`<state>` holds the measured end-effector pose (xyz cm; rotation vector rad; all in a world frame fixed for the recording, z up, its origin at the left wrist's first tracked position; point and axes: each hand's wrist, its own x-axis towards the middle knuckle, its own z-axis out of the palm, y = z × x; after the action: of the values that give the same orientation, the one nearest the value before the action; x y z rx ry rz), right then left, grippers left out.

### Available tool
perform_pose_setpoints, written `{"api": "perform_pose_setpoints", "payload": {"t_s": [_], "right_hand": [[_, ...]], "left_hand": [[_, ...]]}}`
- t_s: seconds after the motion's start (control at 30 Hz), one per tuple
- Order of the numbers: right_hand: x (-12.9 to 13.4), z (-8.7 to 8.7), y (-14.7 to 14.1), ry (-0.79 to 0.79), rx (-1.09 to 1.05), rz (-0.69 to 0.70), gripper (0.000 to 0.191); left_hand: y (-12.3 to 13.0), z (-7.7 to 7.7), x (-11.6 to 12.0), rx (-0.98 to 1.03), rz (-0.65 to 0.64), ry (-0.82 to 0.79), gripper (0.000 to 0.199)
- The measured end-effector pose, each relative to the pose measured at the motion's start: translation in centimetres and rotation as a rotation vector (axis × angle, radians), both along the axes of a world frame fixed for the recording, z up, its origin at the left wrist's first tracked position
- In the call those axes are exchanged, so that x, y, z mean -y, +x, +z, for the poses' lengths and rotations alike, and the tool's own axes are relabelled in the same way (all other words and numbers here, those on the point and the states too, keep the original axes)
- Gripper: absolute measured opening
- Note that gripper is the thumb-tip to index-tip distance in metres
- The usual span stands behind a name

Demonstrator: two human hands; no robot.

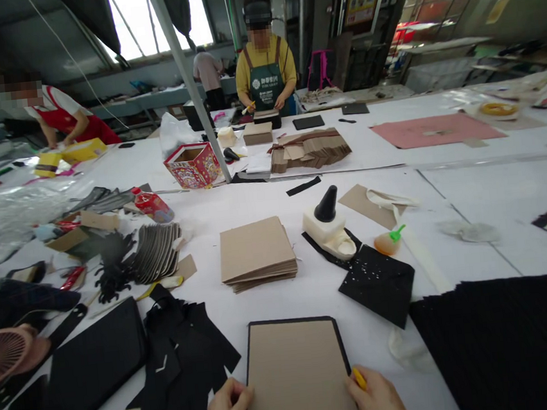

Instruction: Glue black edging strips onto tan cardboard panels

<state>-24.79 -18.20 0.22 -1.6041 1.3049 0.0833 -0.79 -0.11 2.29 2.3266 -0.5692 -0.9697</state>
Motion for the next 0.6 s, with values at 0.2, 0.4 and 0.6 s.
{"api": "perform_pose_setpoints", "payload": {"t_s": [0.2,0.4,0.6], "right_hand": [[0.5,1.6,0.8,-0.17,-0.115,0.131,0.02],[0.8,3.1,1.5,-0.274,-0.192,0.217,0.021],[1.2,3.6,1.7,-0.3,-0.237,0.295,0.023]], "left_hand": [[0.1,-0.1,0.0,0.026,-0.042,0.035,0.032],[0.3,0.8,0.3,0.082,-0.139,0.087,0.025],[-0.7,1.6,0.8,0.496,-0.385,-0.096,0.027]]}}
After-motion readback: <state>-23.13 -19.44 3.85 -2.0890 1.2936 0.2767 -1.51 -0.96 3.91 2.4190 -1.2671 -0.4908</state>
